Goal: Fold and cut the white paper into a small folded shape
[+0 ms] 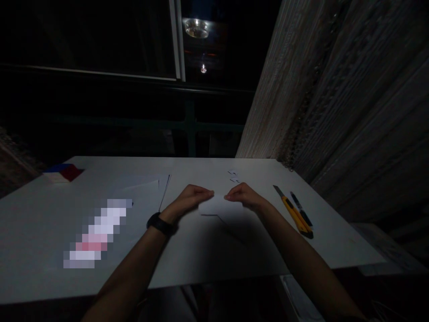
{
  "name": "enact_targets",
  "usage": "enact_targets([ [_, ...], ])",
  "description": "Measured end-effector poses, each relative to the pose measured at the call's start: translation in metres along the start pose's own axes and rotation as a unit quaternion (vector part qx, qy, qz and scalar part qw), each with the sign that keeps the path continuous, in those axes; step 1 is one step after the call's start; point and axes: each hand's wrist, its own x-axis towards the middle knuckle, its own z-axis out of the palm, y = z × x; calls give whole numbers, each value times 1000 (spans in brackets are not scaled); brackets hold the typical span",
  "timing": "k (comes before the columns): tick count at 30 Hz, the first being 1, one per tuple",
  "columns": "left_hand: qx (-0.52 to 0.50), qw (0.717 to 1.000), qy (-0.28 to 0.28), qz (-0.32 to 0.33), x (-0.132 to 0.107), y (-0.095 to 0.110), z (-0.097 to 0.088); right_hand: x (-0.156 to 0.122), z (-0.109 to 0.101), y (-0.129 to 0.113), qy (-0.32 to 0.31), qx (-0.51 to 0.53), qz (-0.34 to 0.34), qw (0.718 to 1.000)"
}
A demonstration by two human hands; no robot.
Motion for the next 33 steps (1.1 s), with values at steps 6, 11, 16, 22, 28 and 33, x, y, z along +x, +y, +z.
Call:
enact_targets([
  [6, 79, 997, 15, 9, 0, -7, 11, -3, 18, -3, -57, 3, -9, 998],
  [11, 99, 994, 2, 40, 4, -15, 10, 0, 22, 3, -67, -5, -23, 997],
  [16, 108, 993, -10, 50, 5, -16, 10, 0, 19, 4, -64, 5, -12, 998],
  [22, 105, 994, -6, 36, 4, -14, -5, -5, 5, -5, -77, 22, 19, 997],
  [28, 71, 997, -9, 17, 3, -13, -15, -12, -18, -9, -157, 35, 62, 985],
  [33, 30, 1000, 6, -1, 4, -14, -13, -21, -43, -8, -87, 36, 55, 994],
])
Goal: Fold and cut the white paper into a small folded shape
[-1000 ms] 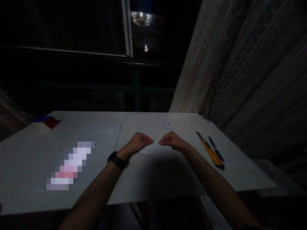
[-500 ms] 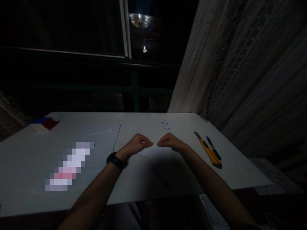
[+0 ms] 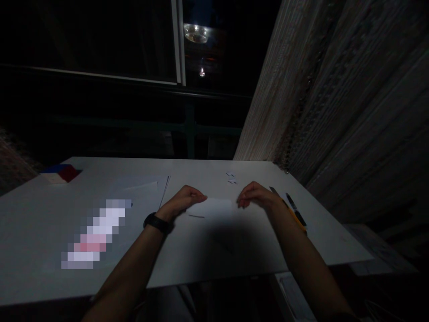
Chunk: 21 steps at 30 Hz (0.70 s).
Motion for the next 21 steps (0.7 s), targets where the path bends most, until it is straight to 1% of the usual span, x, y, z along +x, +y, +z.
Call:
enact_targets([
  [2, -24, 1000, 1, -6, 0, -1, 0, -14, -8, -3, 86, -29, -24, 996],
  [3, -36, 999, 3, -7, 1, -1, -1, -24, -12, -6, 143, -61, -32, 987],
  [4, -51, 999, 7, -1, 0, 0, -1, -35, -15, -8, 207, -109, -32, 972],
  [5, -66, 998, 9, 11, 0, 1, -1, -48, -18, -11, 282, -169, -25, 944],
  [6, -70, 997, 13, 19, 0, 3, 0, -61, -19, -12, 344, -245, -2, 906],
  [7, -65, 997, 19, 22, -1, 5, 0, -73, -20, -13, 394, -332, 37, 856],
  [8, -61, 998, 16, 19, -1, 7, 2, -84, -19, -12, 427, -413, 82, 800],
  [9, -64, 998, 10, 9, -3, 10, 4, -92, -17, -10, 448, -477, 127, 745],
  [10, -75, 997, 1, -2, -4, 12, 6, -99, -13, -7, 452, -525, 167, 702],
  [11, -95, 995, -9, -13, -6, 15, 8, -103, -9, -2, 446, -561, 192, 670],
  [13, -152, 987, -33, -31, -13, 19, 11, -104, 0, 8, 421, -610, 210, 637],
  [14, -179, 982, -44, -40, -17, 21, 12, -102, 5, 14, 408, -623, 217, 631],
  [15, -197, 978, -53, -49, -23, 22, 11, -100, 8, 18, 396, -631, 219, 630],
  [18, -216, 973, -49, -62, -44, 24, 7, -93, 13, 26, 388, -641, 224, 623],
  [21, -249, 967, -45, -36, -63, 21, 4, -91, 11, 30, 396, -645, 225, 613],
])
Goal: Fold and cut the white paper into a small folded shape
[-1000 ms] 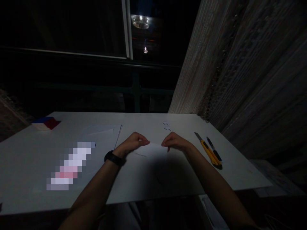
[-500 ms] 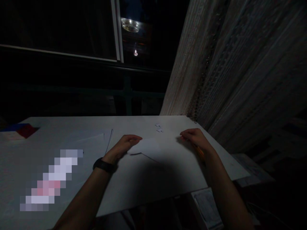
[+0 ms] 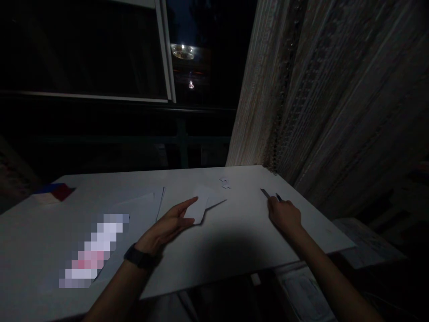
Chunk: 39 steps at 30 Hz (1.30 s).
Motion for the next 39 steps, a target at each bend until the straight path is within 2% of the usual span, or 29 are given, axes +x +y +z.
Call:
enact_targets([
  [6, -14, 1000, 20, 8, -13, -14, 4, 3, 9, 4, 19, -15, -12, 1000],
  [10, 16, 997, 75, 13, -11, -24, 10, 0, 11, 5, 54, -34, -16, 998],
  [13, 43, 993, 108, 21, -11, -30, 12, -8, 3, 0, 68, -3, -12, 998],
  [15, 48, 991, 122, 19, -12, -34, 14, -18, -5, -10, 74, 62, -47, 994],
  [18, 10, 991, 136, -6, -13, -41, 18, -32, -15, -40, 64, 154, -159, 973],
  [22, -67, 985, 159, -10, -10, -50, 27, -39, -17, -90, 10, 168, -274, 947],
  [24, -87, 980, 178, -1, -8, -53, 33, -37, -14, -109, 5, 163, -301, 940],
  [27, -110, 977, 183, 3, -6, -56, 42, -32, -8, -122, 9, 162, -322, 933],
  [30, -97, 986, 131, -19, -7, -57, 47, -28, -5, -123, 20, 163, -338, 927],
  [32, -23, 997, 71, -33, -10, -56, 45, -27, -4, -121, 27, 173, -346, 922],
  [34, 123, 992, 18, -26, -13, -51, 39, -26, -3, -118, 28, 186, -354, 916],
  [36, 306, 952, 2, 18, -14, -43, 31, -25, -2, -117, 27, 196, -359, 912],
  [39, 505, 849, 24, 152, -7, -29, 22, -24, 1, -116, 30, 207, -360, 909],
])
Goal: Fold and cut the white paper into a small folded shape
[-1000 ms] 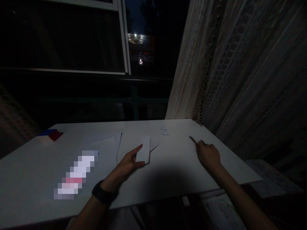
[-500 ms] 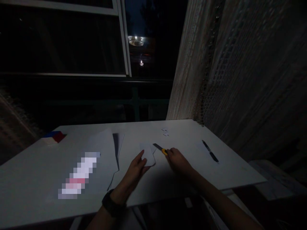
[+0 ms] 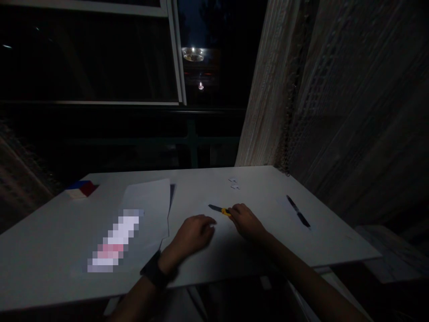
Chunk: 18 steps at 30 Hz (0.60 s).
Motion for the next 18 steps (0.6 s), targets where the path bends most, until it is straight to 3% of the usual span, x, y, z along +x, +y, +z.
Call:
enact_targets([
  [3, 103, 988, 24, 116, 20, -8, -2, 0, 3, 2, 21, 10, -1, 1000],
  [5, 153, 978, 19, 142, 34, -17, 3, -1, 5, 3, 34, 15, -1, 999],
  [8, 226, 966, -2, 127, 47, -34, 15, -3, 6, 5, 46, 13, 0, 999],
  [12, 289, 952, 26, 96, 47, -49, 27, -12, 7, 8, 63, 14, -7, 998],
  [18, 360, 926, 113, -2, 39, -38, 33, -29, 9, 13, 77, 28, -24, 996],
])
